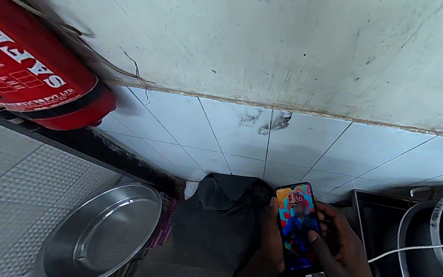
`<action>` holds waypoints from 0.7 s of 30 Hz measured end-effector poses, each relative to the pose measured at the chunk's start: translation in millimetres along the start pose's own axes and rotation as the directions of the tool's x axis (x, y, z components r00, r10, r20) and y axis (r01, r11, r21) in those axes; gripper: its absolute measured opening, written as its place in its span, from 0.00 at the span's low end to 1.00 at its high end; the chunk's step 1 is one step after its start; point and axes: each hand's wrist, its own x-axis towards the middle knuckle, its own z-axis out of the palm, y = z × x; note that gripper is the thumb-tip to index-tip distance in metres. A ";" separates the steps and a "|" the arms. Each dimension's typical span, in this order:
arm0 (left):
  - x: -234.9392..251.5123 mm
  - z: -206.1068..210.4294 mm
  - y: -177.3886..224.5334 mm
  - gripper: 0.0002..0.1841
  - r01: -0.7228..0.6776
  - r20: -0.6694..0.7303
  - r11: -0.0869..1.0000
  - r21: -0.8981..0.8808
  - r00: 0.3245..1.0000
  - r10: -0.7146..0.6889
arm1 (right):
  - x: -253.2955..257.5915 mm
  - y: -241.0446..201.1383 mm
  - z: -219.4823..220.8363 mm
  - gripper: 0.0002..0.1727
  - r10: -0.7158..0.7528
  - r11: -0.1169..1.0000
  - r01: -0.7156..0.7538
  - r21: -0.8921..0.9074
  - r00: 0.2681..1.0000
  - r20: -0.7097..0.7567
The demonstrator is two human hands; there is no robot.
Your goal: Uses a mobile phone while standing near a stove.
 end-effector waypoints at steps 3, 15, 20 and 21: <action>0.3 -2.7 0.6 0.30 -0.006 0.021 1.000 0.003 1.000 0.006 | -1.1 -1.0 1.8 0.30 0.013 1.000 -0.013 0.004 1.000 -0.004; -1.5 -6.0 3.0 0.30 -0.016 0.052 1.000 0.018 0.999 0.015 | -7.0 -1.6 3.9 0.29 0.019 1.000 -0.019 0.007 1.000 -0.006; -0.6 -5.9 -0.4 0.31 0.035 0.098 0.999 -0.009 0.995 -0.034 | -10.0 -0.6 -0.2 0.29 0.030 0.999 -0.030 -0.010 1.000 -0.006; -0.5 -7.1 -1.5 0.32 0.059 0.109 0.998 -0.016 0.992 -0.057 | -10.7 0.1 -1.0 0.29 0.029 0.999 -0.029 -0.015 1.000 -0.010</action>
